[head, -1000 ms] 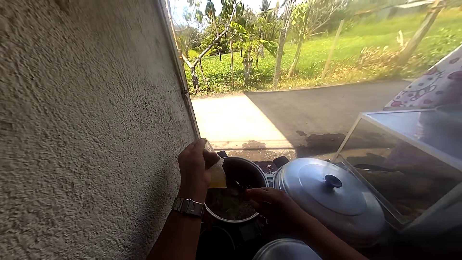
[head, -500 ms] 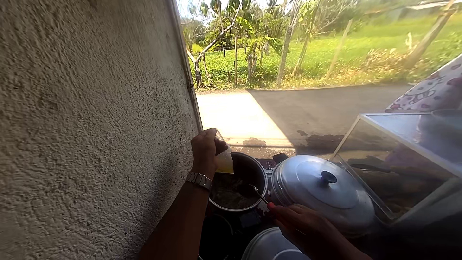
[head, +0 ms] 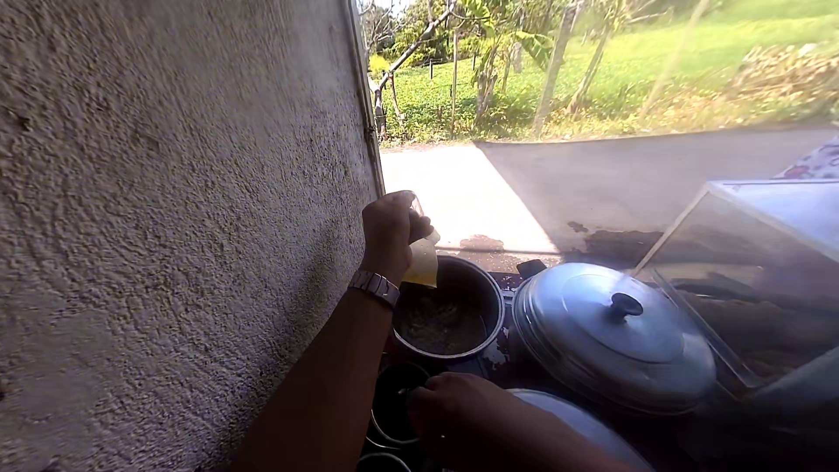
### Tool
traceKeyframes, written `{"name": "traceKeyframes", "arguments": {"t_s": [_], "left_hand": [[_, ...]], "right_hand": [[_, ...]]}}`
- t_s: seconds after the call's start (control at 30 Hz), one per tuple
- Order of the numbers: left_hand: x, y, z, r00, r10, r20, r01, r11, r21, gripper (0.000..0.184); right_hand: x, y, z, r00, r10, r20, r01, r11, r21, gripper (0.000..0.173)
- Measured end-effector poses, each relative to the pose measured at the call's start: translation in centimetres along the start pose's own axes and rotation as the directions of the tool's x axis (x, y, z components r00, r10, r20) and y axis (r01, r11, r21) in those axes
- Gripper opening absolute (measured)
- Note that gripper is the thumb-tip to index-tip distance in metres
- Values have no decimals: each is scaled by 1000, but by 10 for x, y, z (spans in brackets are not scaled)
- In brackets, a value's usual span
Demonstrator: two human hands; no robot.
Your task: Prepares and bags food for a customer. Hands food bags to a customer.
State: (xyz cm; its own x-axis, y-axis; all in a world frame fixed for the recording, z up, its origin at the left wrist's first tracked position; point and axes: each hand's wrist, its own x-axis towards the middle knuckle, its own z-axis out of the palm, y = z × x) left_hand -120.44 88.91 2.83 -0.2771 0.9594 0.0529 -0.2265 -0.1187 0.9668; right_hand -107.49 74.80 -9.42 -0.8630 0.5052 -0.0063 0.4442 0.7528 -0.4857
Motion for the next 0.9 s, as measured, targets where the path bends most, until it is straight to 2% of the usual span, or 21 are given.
{"name": "traceKeyframes", "arguments": {"t_s": [0.03,0.1,0.17,0.2,0.23,0.3,0.37,0.4,0.43,0.47,0.57,0.63,0.7,0.77,0.9], "left_hand": [[-1,0,0,1000,2,1,-2,1000,-1,15],[-4,1,-1,1000,-7,-6,6,999,-42,15],[-8,4,-1,999,-24,-24,21,995,-98,13],[-11,8,-2,999,-35,-30,31,992,-120,13],[-13,11,-3,999,-40,-36,35,990,-136,12],[-19,18,-5,999,-31,-40,24,986,-165,11],[-26,24,-7,999,-2,-36,-4,984,-180,11],[-30,26,-8,999,10,-33,-16,985,-173,11],[-34,28,-10,999,20,-28,-24,987,-162,12],[-39,29,-13,999,31,-24,-34,989,-144,13],[-49,31,-21,998,43,-36,-47,991,-127,15],[-55,31,-26,998,60,-34,-64,990,-122,16],[-58,31,-29,996,73,-51,-81,982,-168,16],[-60,32,-31,995,83,-62,-94,975,-202,16],[-63,32,-41,993,95,-69,-109,966,-236,15]], "right_hand": [[7,1,1,1000,0,6,0,998,62,27],[0,8,-5,995,18,-101,1,982,186,34],[-32,26,-24,937,189,-292,-143,975,172,33],[-54,42,-35,855,296,-426,-278,955,105,31],[-78,64,-45,738,373,-563,-447,895,7,32],[-128,116,-62,518,473,-713,-742,663,-100,36],[-167,155,-69,358,648,-672,-896,442,-51,51],[-179,170,-66,309,723,-618,-924,382,-15,56],[-187,181,-61,294,774,-560,-929,369,22,57],[-192,192,-54,310,779,-545,-914,403,56,54],[-196,218,-36,344,638,-689,-825,556,104,39],[-195,226,-39,327,652,-684,-827,548,127,46],[-194,233,-44,329,671,-664,-848,519,105,46],[-191,230,-51,320,651,-688,-862,501,73,40],[-157,186,-79,306,445,-842,-822,570,3,38]]}}
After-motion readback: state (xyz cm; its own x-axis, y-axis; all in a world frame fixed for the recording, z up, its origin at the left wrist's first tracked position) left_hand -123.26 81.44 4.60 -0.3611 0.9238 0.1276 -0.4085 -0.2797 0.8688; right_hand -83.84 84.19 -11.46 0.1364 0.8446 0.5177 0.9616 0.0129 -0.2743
